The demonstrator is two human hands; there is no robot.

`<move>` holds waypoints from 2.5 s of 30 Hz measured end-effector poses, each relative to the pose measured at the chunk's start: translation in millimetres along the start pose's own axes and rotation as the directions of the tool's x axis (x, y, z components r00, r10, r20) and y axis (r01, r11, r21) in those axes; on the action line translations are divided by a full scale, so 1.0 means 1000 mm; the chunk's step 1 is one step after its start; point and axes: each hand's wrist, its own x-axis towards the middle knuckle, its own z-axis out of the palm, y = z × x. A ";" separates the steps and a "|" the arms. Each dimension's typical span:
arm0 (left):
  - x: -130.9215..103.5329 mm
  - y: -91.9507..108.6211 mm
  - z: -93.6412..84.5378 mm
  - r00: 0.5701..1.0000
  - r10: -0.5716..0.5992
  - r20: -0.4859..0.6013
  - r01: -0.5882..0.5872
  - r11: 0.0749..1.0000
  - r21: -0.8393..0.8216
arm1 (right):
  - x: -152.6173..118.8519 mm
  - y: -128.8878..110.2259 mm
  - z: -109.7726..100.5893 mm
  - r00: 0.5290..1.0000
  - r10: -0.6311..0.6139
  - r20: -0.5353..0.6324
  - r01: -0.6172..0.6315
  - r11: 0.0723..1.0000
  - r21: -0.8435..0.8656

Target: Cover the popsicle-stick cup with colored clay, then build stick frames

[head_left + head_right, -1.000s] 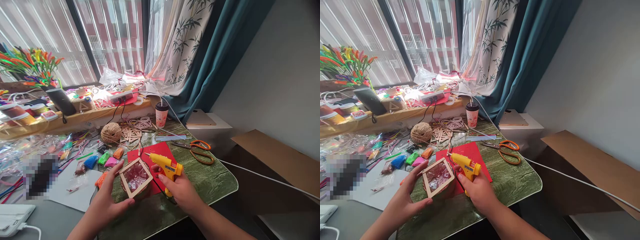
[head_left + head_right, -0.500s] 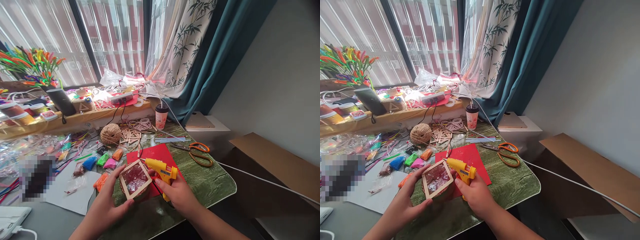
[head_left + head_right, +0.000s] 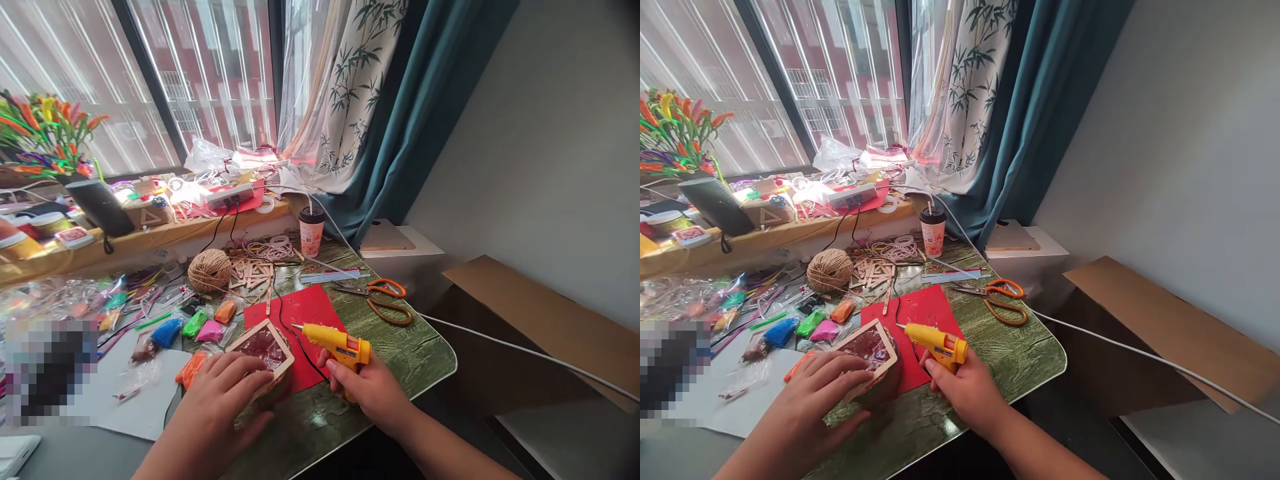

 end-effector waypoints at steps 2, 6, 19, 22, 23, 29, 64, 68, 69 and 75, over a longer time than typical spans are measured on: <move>0.000 0.001 0.000 1.000 0.009 0.011 -0.009 1.000 -0.006 | -0.004 0.010 -0.009 0.998 0.056 -0.006 -0.056 0.998 0.003; 0.003 0.000 -0.003 1.000 0.014 -0.001 -0.014 0.999 -0.030 | -0.010 0.017 -0.018 0.995 0.096 -0.005 -0.096 0.995 -0.019; 0.004 -0.006 -0.009 1.000 0.025 0.013 -0.024 0.999 -0.044 | -0.012 0.009 -0.019 0.997 0.073 0.019 -0.073 0.997 -0.019; 0.002 -0.009 -0.009 1.000 0.012 0.014 -0.011 0.998 -0.069 | -0.014 0.002 -0.019 0.997 0.074 0.019 -0.074 0.997 -0.025; 0.002 -0.010 -0.009 1.000 0.008 0.017 -0.007 0.997 -0.078 | -0.015 -0.001 -0.018 0.997 0.078 0.022 -0.077 0.997 -0.027; 0.007 -0.013 -0.014 0.999 0.042 -0.024 -0.044 0.992 -0.120 | -0.019 -0.016 -0.011 0.996 0.008 0.093 -0.004 0.999 -0.043; 0.008 -0.014 -0.014 0.998 0.034 -0.050 -0.041 0.989 -0.143 | -0.015 -0.012 -0.010 0.986 0.032 0.162 -0.018 0.996 -0.088; 0.008 -0.013 -0.016 0.998 0.035 -0.047 -0.041 0.990 -0.133 | -0.015 -0.016 -0.010 0.985 0.023 0.168 -0.010 0.997 -0.078; 0.007 -0.012 -0.016 0.998 0.038 -0.047 -0.044 0.991 -0.128 | -0.015 -0.017 -0.009 0.986 0.018 0.169 -0.004 0.997 -0.079; 0.006 -0.013 -0.015 0.999 0.040 -0.023 -0.043 0.993 -0.110 | -0.017 -0.023 -0.009 0.985 0.038 0.169 -0.022 0.995 -0.095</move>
